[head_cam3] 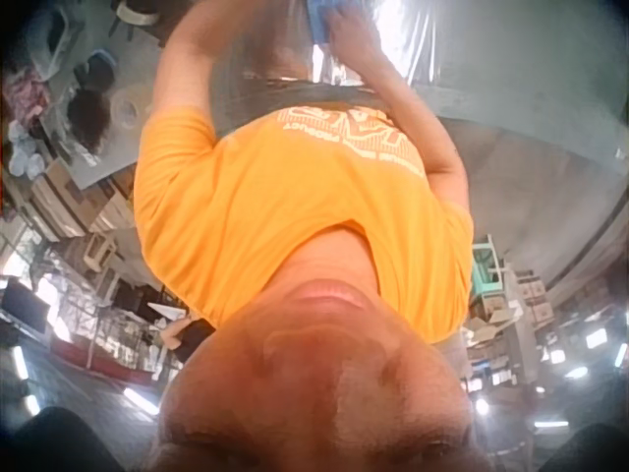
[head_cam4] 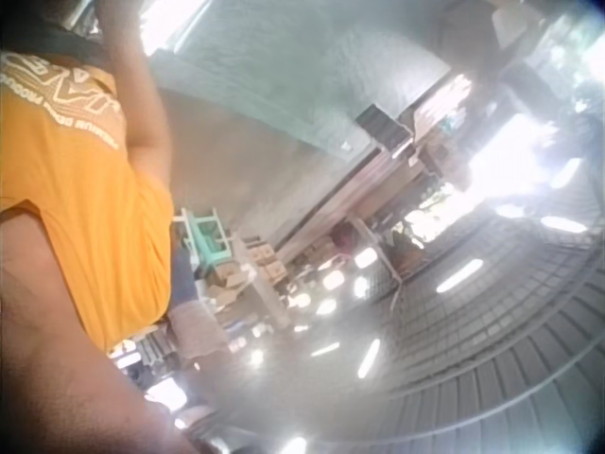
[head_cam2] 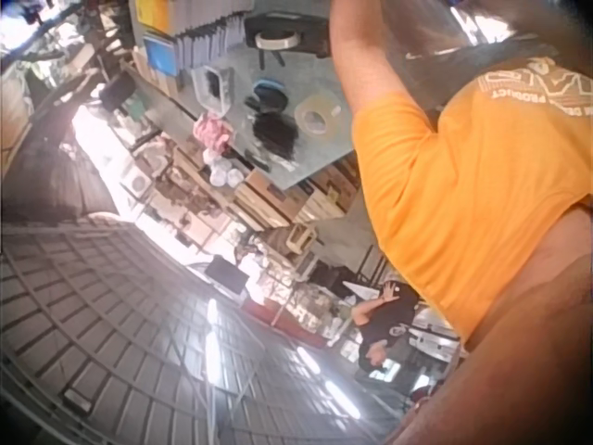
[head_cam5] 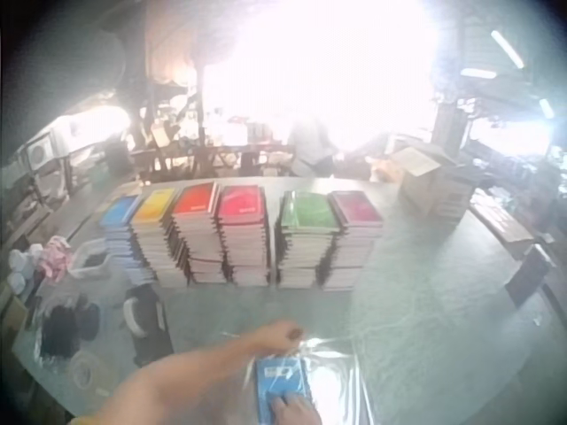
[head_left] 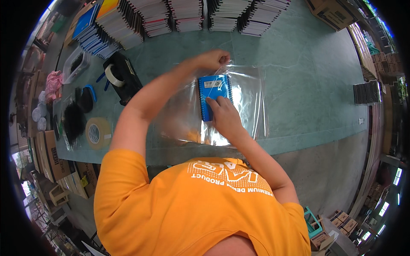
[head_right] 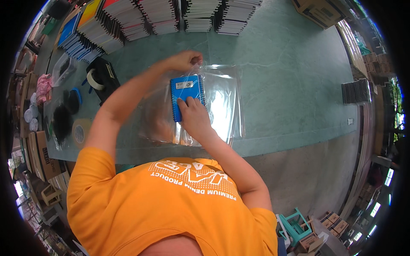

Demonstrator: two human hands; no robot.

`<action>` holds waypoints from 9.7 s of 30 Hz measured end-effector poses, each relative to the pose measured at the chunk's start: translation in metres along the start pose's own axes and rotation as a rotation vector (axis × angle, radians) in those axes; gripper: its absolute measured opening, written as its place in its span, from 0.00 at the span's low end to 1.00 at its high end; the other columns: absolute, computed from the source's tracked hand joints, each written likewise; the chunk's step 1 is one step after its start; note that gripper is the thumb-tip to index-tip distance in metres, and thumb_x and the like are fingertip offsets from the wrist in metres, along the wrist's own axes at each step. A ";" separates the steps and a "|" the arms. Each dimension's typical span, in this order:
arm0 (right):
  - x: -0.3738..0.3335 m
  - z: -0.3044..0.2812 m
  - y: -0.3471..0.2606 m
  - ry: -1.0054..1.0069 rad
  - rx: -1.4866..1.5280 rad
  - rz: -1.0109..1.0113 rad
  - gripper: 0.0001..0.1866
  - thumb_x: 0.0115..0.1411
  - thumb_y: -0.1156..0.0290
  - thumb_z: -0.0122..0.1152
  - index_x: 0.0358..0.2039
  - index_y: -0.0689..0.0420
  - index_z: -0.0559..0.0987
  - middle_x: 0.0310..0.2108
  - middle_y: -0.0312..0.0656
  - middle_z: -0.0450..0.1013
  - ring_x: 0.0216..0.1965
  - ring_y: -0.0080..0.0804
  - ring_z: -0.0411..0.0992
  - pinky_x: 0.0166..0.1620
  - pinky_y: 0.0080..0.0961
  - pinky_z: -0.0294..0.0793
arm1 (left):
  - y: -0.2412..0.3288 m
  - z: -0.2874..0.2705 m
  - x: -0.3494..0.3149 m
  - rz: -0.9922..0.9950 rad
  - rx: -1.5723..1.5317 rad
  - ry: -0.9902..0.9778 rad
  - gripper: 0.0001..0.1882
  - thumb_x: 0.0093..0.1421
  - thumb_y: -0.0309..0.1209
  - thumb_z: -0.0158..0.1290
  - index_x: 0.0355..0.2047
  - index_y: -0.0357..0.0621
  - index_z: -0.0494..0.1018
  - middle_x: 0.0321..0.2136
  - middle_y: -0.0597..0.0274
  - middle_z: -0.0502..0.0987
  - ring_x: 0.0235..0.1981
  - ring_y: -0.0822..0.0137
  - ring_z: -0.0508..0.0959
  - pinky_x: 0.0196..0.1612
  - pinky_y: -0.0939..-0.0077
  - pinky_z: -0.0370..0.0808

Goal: The person selects several colorful notebooks from stacks on a table and places them into a clear plastic bag. They then use tape to seal the bag and move the packaged set to a separate area of the table.

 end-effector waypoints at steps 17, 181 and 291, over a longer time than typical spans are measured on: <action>0.025 -0.006 0.022 -0.239 -0.082 -0.109 0.30 0.47 0.69 0.64 0.52 0.45 0.67 0.57 0.33 0.61 0.61 0.40 0.54 0.58 0.50 0.54 | -0.013 0.037 -0.207 -0.702 -0.707 0.536 0.06 0.55 0.28 0.51 0.31 0.38 0.71 0.21 0.64 0.74 0.22 0.75 0.73 0.26 0.81 0.70; -0.019 -0.079 -0.009 0.312 0.017 -0.462 0.11 0.49 0.73 0.58 0.36 0.53 0.78 0.43 0.39 0.69 0.48 0.39 0.65 0.52 0.37 0.61 | 0.201 -0.002 -0.127 0.348 0.985 0.166 0.09 0.41 0.31 0.60 0.26 0.48 0.77 0.52 0.61 0.64 0.59 0.59 0.56 0.61 0.57 0.50; 0.009 -0.056 0.001 0.053 0.324 -0.340 0.29 0.55 0.80 0.51 0.59 0.52 0.61 0.47 0.35 0.73 0.57 0.31 0.63 0.63 0.37 0.45 | 0.030 -0.044 -0.353 -0.647 0.133 0.963 0.06 0.51 0.30 0.56 0.25 0.39 0.77 0.19 0.60 0.77 0.22 0.75 0.75 0.27 0.78 0.72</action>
Point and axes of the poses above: each hand's wrist, its own x-axis towards the middle knuckle, its own z-axis out of the palm, y = z × x, the point moved 9 cm from there along x, towards the middle knuckle
